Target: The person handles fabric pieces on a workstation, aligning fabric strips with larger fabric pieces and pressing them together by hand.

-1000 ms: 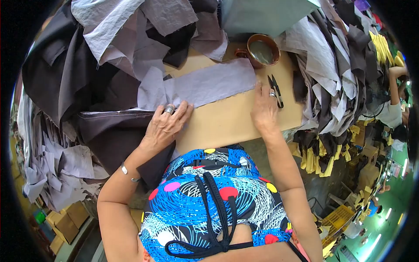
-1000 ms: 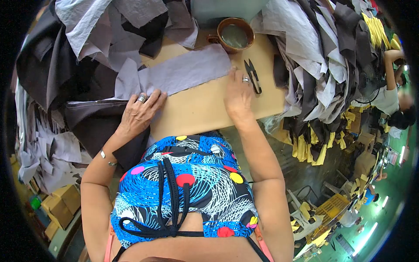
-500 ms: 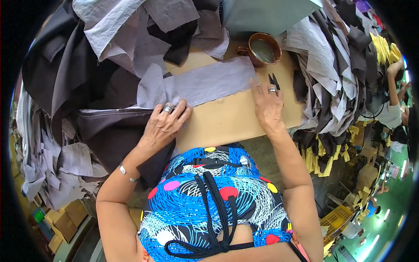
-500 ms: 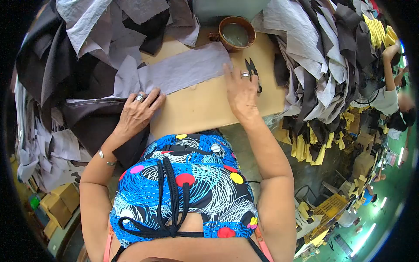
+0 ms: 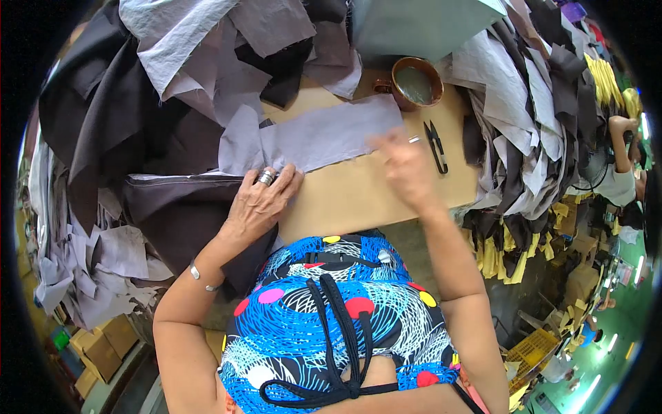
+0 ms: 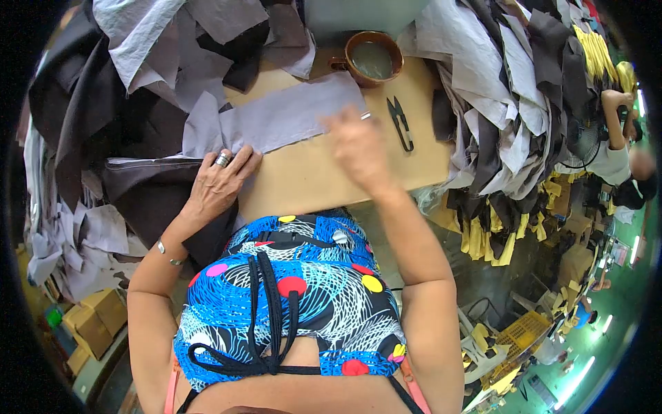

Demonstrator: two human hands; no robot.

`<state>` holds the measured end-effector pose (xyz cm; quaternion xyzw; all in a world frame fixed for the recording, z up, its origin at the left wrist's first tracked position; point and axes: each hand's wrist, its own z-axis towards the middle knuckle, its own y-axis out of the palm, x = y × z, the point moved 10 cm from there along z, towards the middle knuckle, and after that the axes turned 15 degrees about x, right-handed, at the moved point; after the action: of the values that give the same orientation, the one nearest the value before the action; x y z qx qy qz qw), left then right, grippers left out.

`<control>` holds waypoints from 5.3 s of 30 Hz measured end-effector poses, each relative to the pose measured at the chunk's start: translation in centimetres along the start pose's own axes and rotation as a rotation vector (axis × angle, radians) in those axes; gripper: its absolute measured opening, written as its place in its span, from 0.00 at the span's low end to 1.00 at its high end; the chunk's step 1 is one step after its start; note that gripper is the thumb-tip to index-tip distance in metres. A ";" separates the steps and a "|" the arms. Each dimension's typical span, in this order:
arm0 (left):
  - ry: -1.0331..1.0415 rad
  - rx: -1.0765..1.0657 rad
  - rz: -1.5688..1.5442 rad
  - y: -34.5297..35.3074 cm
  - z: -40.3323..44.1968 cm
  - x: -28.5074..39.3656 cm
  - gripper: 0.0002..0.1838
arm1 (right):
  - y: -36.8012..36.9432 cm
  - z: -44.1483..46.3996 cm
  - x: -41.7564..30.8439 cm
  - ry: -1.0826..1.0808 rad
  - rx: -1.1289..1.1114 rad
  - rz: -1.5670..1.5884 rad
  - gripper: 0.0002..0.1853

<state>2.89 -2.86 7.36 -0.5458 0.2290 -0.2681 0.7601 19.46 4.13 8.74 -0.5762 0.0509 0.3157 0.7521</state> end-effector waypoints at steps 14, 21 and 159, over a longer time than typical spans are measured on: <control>-0.030 -0.029 -0.072 -0.4 0.2 -0.2 0.23 | -5.2 7.4 7.2 0.065 0.081 -0.546 0.18; -0.029 0.013 -0.073 -0.7 0.2 -0.2 0.22 | -6.3 4.2 2.1 -0.116 0.196 -0.636 0.13; 0.010 0.198 -0.239 -0.3 0.0 -0.3 0.07 | 4.6 -2.6 -7.3 -0.358 -0.080 -0.411 0.16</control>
<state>2.67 -2.73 7.63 -0.4900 0.1387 -0.3807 0.7718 11.93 -0.66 7.26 -0.5386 -0.2132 0.2550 0.7742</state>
